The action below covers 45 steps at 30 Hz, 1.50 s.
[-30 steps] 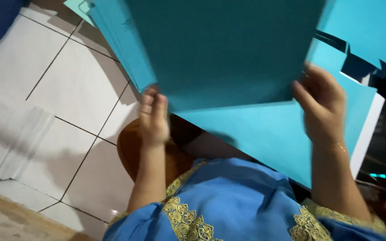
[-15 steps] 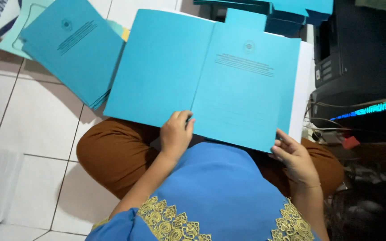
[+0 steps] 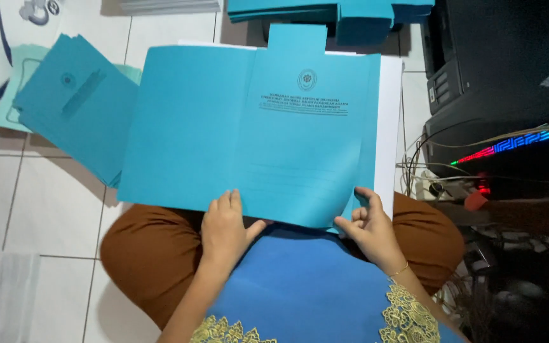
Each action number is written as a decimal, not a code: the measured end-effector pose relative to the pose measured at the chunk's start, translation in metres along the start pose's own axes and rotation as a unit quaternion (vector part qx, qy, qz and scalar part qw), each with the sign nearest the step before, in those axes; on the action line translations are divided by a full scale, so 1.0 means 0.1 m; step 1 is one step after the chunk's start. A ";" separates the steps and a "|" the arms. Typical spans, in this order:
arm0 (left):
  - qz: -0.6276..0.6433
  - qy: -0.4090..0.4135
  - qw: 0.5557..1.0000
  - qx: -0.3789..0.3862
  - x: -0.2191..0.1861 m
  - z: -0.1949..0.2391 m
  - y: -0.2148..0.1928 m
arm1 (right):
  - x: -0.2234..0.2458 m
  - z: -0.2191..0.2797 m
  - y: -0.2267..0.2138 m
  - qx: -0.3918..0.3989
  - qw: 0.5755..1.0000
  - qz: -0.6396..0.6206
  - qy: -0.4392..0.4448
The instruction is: The person sits on the floor and assembles teal file folders by inserting white paper sheets into the folder pockets. The person repeatedly picks up a folder, opens it, inserts a sheet, and smooths the folder flat before moving to the next one.
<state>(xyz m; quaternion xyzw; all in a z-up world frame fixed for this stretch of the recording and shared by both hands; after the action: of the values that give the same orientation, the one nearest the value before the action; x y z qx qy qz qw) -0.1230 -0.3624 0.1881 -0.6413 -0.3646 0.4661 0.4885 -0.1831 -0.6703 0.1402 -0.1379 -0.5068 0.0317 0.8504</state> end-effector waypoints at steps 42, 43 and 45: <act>0.500 -0.289 0.817 0.004 1.39 0.38 0.14 | -0.04 0.00 -0.19 -0.299 0.857 0.407 -0.106; 0.480 -0.270 0.834 -0.031 1.52 0.35 0.13 | -0.06 -0.02 -0.17 -0.296 0.853 0.423 -0.073; 0.415 -0.257 0.870 -0.072 1.61 0.25 -0.22 | -0.16 -0.13 -0.18 -0.301 0.844 0.436 -0.083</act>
<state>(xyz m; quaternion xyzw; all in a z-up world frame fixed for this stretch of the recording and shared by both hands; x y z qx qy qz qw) -0.0992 -0.2008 0.1687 -0.6241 -0.2102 0.7469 0.0918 -0.1810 -0.6936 0.1255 -0.5905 -0.4481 0.2563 0.6203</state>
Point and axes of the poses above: each hand's wrist, its own z-axis away from the middle knuckle, its own y-axis out of the palm, x = y × z, the point moved 7 cm from there along -z, towards the middle knuckle, and after that the axes turned 8 degrees about z, right-handed, at the moved point
